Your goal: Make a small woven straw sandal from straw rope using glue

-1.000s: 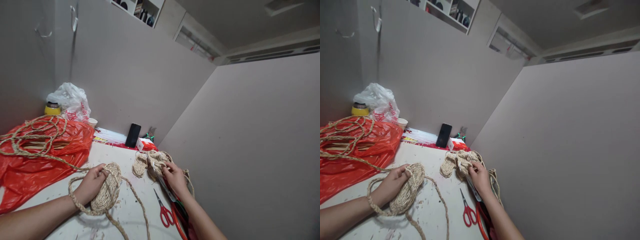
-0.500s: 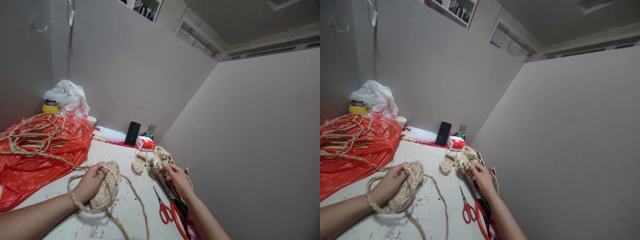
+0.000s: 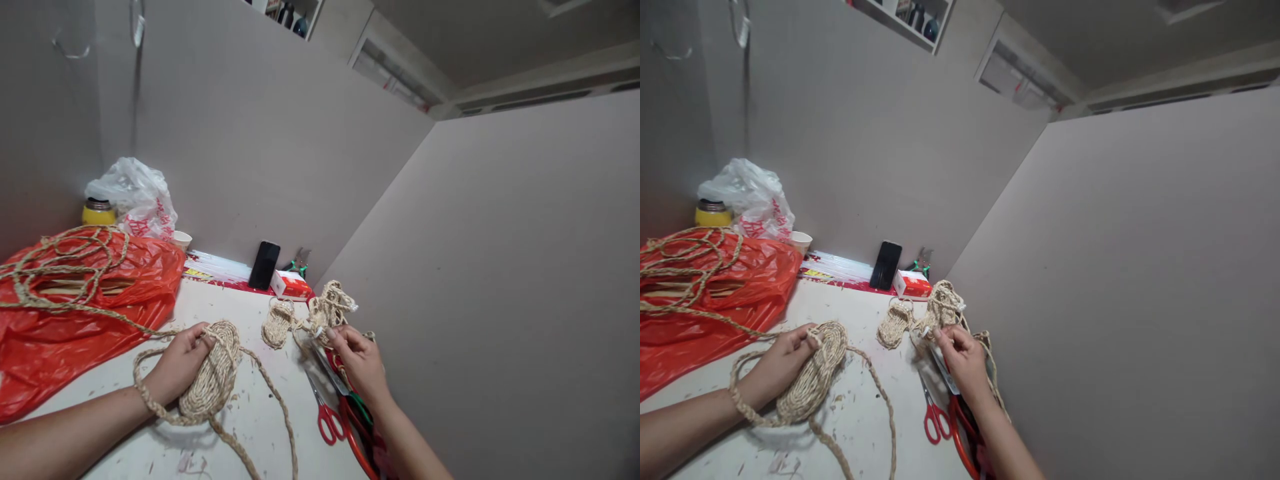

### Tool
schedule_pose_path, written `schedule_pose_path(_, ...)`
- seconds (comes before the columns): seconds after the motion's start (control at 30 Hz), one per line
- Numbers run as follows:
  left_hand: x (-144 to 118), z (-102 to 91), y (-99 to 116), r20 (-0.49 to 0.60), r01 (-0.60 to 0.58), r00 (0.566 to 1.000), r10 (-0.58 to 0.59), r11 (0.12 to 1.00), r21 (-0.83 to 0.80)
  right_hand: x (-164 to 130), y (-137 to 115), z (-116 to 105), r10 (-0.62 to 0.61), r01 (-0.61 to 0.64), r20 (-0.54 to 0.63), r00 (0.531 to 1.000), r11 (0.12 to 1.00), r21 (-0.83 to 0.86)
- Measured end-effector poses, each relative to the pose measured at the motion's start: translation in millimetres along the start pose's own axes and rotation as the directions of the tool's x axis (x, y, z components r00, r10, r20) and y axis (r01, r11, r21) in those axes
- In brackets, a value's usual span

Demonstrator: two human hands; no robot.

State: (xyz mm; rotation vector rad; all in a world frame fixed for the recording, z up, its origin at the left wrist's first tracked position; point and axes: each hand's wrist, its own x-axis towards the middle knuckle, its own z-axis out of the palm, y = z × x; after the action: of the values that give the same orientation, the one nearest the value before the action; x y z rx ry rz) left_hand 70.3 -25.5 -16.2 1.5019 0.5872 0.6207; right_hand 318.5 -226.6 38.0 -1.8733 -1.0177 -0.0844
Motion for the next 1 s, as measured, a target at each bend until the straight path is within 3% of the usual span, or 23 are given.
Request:
schedule_pose_path(0.13, -1, 1.2, 6, -0.012, 0.022, 1.0, -0.022, 1.0, -0.008, 10, 7, -3, 0.057, -0.058, -0.024, 0.998, 0.995, -0.081)
schedule_pose_path(0.37, -2, 2.3, 9, -0.011, 0.029, 1.0, -0.029, 0.999, -0.03, 52, 39, -5, 0.084, -0.105, -0.078, 0.993, 0.939, -0.327)
schedule_pose_path(0.6, -2, 1.6, 7, 0.028, 0.027, 0.999, -0.027, 1.0, -0.016, 73, 53, 14, 0.074, -0.062, -0.001, 0.997, 0.83, -0.555)
schedule_pose_path(0.77, -2, 2.7, 9, 0.031, 0.032, 0.999, -0.031, 0.999, -0.031, 76, 52, 25, 0.013, 0.028, 0.067, 0.998, 0.815, -0.578)
schedule_pose_path(0.9, -3, 2.1, 7, 0.04, 0.012, 0.999, -0.011, 1.0, -0.019, 61, 40, 23, -0.085, 0.091, 0.037, 0.996, 0.828, -0.553)
schedule_pose_path(1.0, -2, 1.2, 6, 0.055, 0.021, 0.998, -0.021, 1.0, -0.005, 47, 29, 29, -0.139, 0.17, 0.098, 0.985, 0.856, -0.489)
